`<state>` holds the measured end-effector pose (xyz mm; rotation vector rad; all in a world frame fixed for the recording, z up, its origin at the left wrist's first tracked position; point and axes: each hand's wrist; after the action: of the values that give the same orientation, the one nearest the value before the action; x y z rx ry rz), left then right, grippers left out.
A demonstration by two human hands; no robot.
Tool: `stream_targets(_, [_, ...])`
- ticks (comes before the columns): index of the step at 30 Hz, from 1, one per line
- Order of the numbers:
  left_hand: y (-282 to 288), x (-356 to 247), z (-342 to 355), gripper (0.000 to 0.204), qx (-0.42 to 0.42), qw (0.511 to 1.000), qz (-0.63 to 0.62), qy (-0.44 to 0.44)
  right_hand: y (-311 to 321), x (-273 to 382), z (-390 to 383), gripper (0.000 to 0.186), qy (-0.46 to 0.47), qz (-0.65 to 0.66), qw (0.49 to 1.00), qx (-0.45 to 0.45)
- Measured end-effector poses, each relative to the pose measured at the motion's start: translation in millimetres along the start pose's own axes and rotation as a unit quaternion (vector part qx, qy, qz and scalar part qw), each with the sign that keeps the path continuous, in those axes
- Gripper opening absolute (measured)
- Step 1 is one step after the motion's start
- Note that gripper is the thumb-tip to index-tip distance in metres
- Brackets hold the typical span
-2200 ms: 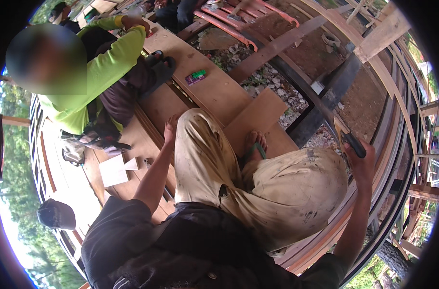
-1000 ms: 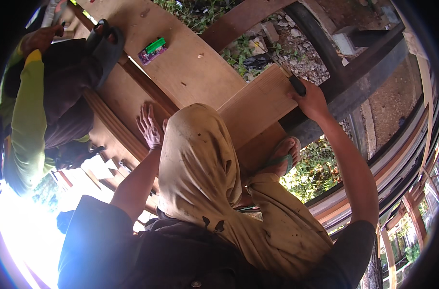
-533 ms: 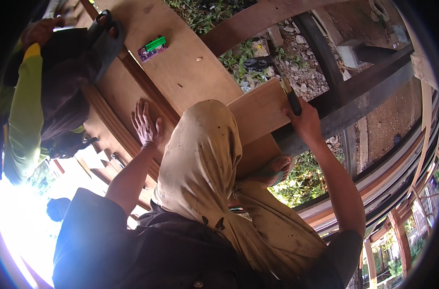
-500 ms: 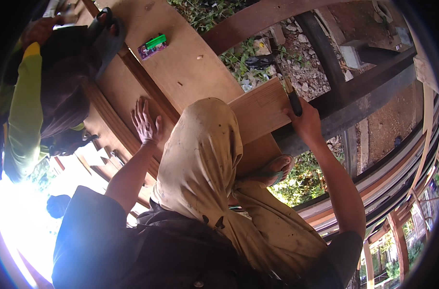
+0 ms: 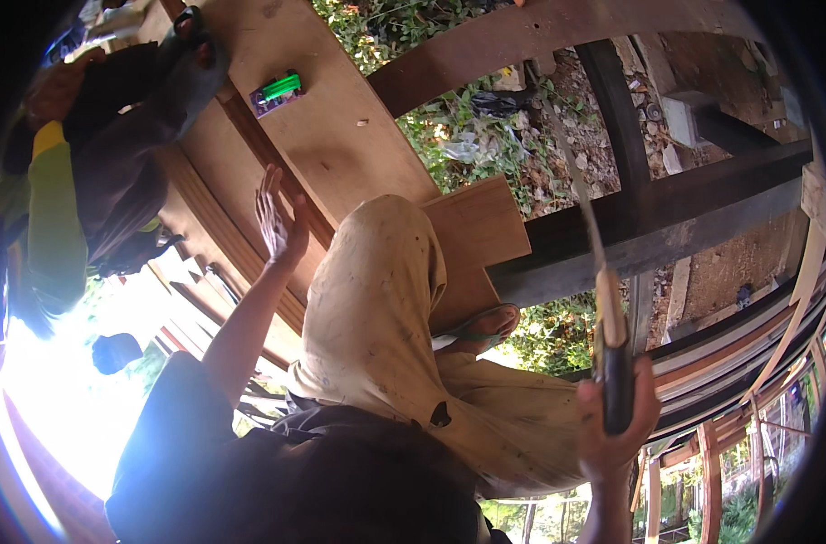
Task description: The person saws a piece of wood by hand while it is positioned on a wooden frame, then holds the wood and marks it with a dark object.
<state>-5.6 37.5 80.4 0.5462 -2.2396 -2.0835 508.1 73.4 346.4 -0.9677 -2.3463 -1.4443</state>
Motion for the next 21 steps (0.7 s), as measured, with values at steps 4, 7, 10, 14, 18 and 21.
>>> stream_targets(4, [-43.0,11.3,2.1,0.073,-0.095,0.92,0.042,0.377,-8.7,42.2,-67.7,0.047,-0.012,0.091,0.994,0.057])
stream_targets(7, [-65.2,34.2,-4.8,0.08,-0.104,0.829,0.076,0.544,-16.0,77.3,-70.3,0.056,-0.029,0.092,0.988,0.12])
stream_targets(10, [-76.7,25.8,1.0,0.083,-0.1,0.772,0.057,0.625,-17.8,77.5,-67.6,0.068,0.04,0.047,0.983,0.173])
stream_targets(14, [-66.7,7.4,6.3,0.084,-0.06,0.774,0.05,0.628,-20.5,96.5,-68.1,0.067,0.022,0.037,0.981,0.188])
stream_targets(18, [-72.1,13.0,5.6,0.085,-0.07,0.777,0.058,0.624,-13.5,118.7,-71.3,0.067,0.017,-0.015,0.982,0.186])
stream_targets(21, [-70.1,18.1,-1.9,0.085,-0.071,0.772,0.074,0.627,-15.3,128.5,-73.2,0.066,-0.004,-0.018,0.982,0.187])
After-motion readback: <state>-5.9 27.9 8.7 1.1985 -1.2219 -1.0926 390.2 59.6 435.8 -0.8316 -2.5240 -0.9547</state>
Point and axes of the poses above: each hand's wrist, its own z-axis towards the middle knuckle, its own y-axis out of the back of the hand, x = y × z, and after that the axes turned 2 degrees about z, right-handed
